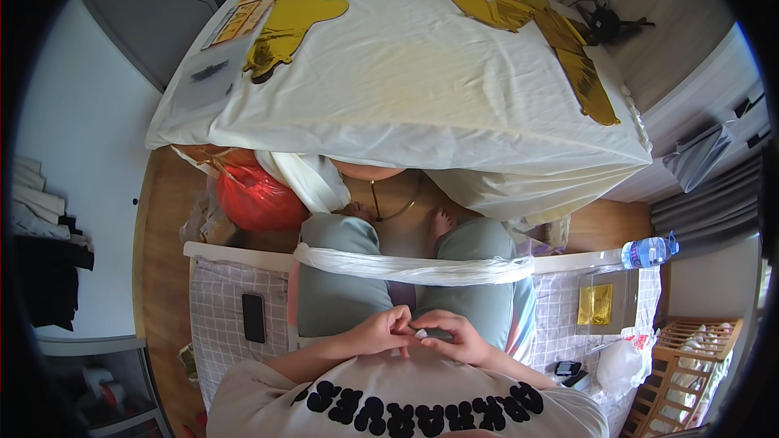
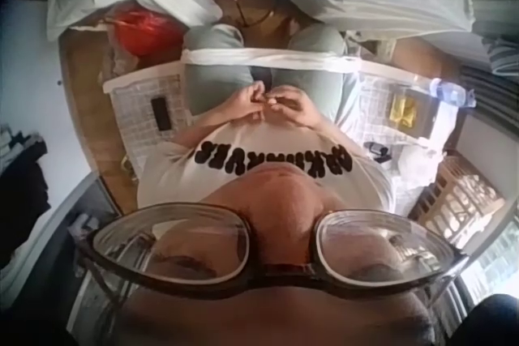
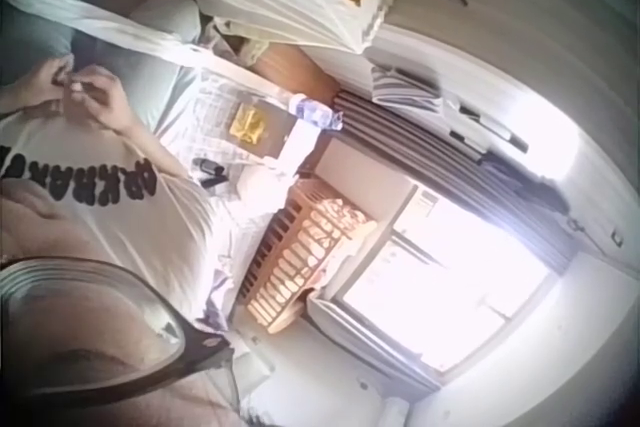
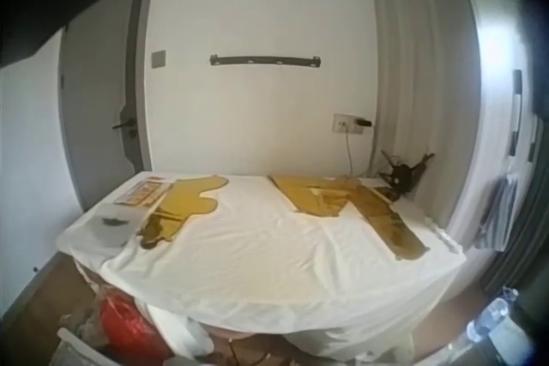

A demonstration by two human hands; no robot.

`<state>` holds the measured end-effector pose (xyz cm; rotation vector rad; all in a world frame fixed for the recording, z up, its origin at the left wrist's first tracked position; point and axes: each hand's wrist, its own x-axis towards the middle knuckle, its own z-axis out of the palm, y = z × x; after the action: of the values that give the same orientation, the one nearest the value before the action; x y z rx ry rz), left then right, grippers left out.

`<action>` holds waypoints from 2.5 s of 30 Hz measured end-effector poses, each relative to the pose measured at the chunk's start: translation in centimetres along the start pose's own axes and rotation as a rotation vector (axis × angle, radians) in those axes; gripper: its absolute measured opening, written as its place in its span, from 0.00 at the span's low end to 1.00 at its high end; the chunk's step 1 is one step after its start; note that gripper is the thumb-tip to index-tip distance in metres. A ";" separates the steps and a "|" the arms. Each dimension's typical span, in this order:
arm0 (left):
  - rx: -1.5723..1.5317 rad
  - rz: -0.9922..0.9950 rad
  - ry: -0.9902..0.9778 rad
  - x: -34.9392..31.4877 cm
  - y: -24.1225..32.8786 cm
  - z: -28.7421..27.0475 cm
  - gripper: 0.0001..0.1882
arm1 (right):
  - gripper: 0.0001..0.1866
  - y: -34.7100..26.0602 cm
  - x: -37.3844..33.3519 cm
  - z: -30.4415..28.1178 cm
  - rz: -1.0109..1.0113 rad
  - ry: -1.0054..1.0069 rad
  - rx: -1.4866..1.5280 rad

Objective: Hand-sewing a white elastic or fabric strap using a needle and thread while sitting at a workspace.

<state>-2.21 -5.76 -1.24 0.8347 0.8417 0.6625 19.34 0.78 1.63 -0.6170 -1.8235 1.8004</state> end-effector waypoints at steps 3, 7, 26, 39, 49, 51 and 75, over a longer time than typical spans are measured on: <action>-0.035 0.061 0.013 0.3 0.1 -0.1 0.20 | 0.13 -0.2 0.0 -0.3 0.031 -0.075 -0.022; -0.065 0.003 0.031 0.3 -0.3 -0.5 0.19 | 0.10 -0.2 -0.4 -0.6 0.109 -0.030 -0.092; 0.277 0.120 0.166 1.0 -2.2 -1.4 0.23 | 0.10 -3.0 -0.1 -20.4 0.216 0.577 -0.272; 0.331 0.060 0.204 1.5 -4.5 -2.8 0.13 | 0.12 -13.8 -2.3 -49.1 0.306 1.236 -0.357; 0.367 -0.004 0.223 1.4 -4.3 -2.7 0.12 | 0.10 -12.6 -1.0 -52.4 0.501 1.079 -0.490; 0.368 0.029 0.212 1.4 -4.2 -2.7 0.11 | 0.10 -12.7 -0.6 -52.4 0.520 1.084 -0.557; 0.409 0.052 0.206 1.4 -3.6 -2.4 0.10 | 0.15 -8.7 -0.6 -51.7 0.239 1.338 -0.658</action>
<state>-2.87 -5.71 -5.73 1.1721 1.1685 0.6382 52.88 40.13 10.34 -1.7660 -1.2581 0.4236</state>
